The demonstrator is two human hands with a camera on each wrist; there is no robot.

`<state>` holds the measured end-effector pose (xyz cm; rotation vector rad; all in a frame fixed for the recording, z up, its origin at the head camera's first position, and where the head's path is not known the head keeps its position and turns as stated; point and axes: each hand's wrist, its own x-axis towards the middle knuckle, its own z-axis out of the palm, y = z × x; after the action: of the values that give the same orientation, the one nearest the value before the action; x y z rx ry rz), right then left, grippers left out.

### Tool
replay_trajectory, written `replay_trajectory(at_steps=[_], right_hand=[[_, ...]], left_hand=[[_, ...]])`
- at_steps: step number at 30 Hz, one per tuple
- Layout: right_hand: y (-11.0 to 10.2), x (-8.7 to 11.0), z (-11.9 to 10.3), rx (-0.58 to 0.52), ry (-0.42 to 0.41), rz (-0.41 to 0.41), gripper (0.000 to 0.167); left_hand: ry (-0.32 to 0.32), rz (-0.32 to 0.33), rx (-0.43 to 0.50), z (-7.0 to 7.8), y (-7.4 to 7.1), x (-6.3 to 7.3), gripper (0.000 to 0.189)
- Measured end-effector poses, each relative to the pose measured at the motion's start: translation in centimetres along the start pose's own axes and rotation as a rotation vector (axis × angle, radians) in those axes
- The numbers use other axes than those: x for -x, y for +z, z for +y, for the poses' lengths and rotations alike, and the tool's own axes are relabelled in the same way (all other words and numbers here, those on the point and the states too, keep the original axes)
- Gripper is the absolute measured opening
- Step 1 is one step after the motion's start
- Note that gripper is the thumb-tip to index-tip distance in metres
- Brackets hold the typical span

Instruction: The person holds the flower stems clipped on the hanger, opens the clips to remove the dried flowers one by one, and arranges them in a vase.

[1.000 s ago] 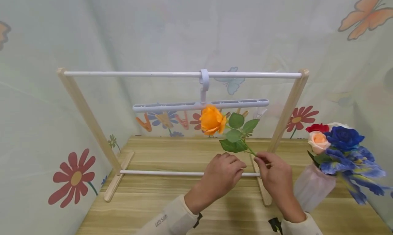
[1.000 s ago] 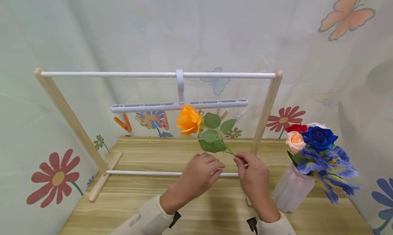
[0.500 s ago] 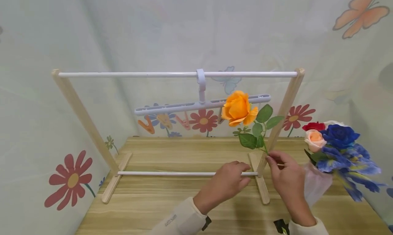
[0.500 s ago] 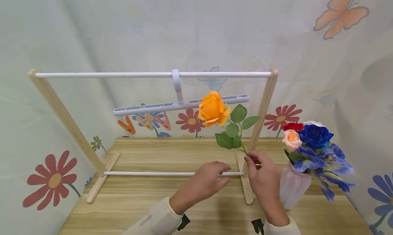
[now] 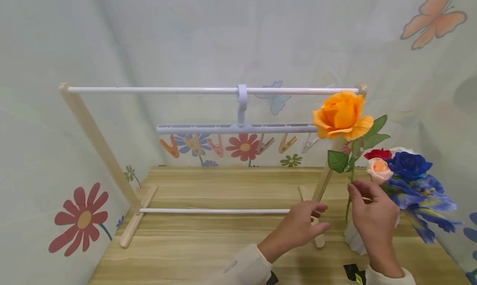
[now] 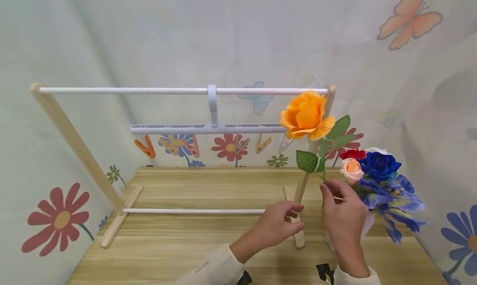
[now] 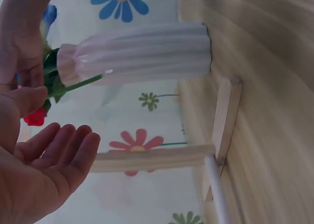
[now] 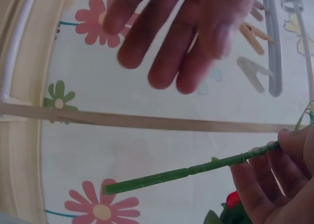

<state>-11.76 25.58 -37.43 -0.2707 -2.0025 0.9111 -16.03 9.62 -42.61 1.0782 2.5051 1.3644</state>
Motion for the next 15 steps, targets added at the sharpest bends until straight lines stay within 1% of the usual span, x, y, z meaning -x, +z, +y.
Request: replay_trajectory(at_steps=[2,4,6,9,12,15], right_hand=[[-0.3,-0.4,0.1,-0.014,0.031,0.029,0.015],[-0.6,-0.8,0.2,-0.034,0.047,0.053,0.015],[-1.0,-1.3,0.3,-0.056,0.055,0.075,0.016],[-1.5,-1.9,0.5,-0.077,0.068,0.108,0.016],[-1.9,-2.4,0.5,-0.075,0.086,0.134,0.016],[-2.4,-2.8,0.6,-0.067,0.110,0.160,0.021]], left_hand=[[-0.002,0.020,0.063,0.1,0.8,-0.4,0.040],[-0.006,0.038,0.097,0.2,1.5,-0.8,0.041],[-0.011,0.051,0.115,0.3,2.2,-1.1,0.044],[-0.025,0.050,0.137,0.6,3.0,-1.7,0.046],[-0.047,0.043,0.158,1.0,3.7,-2.3,0.048],[-0.072,0.041,0.166,1.4,4.6,-2.8,0.049]])
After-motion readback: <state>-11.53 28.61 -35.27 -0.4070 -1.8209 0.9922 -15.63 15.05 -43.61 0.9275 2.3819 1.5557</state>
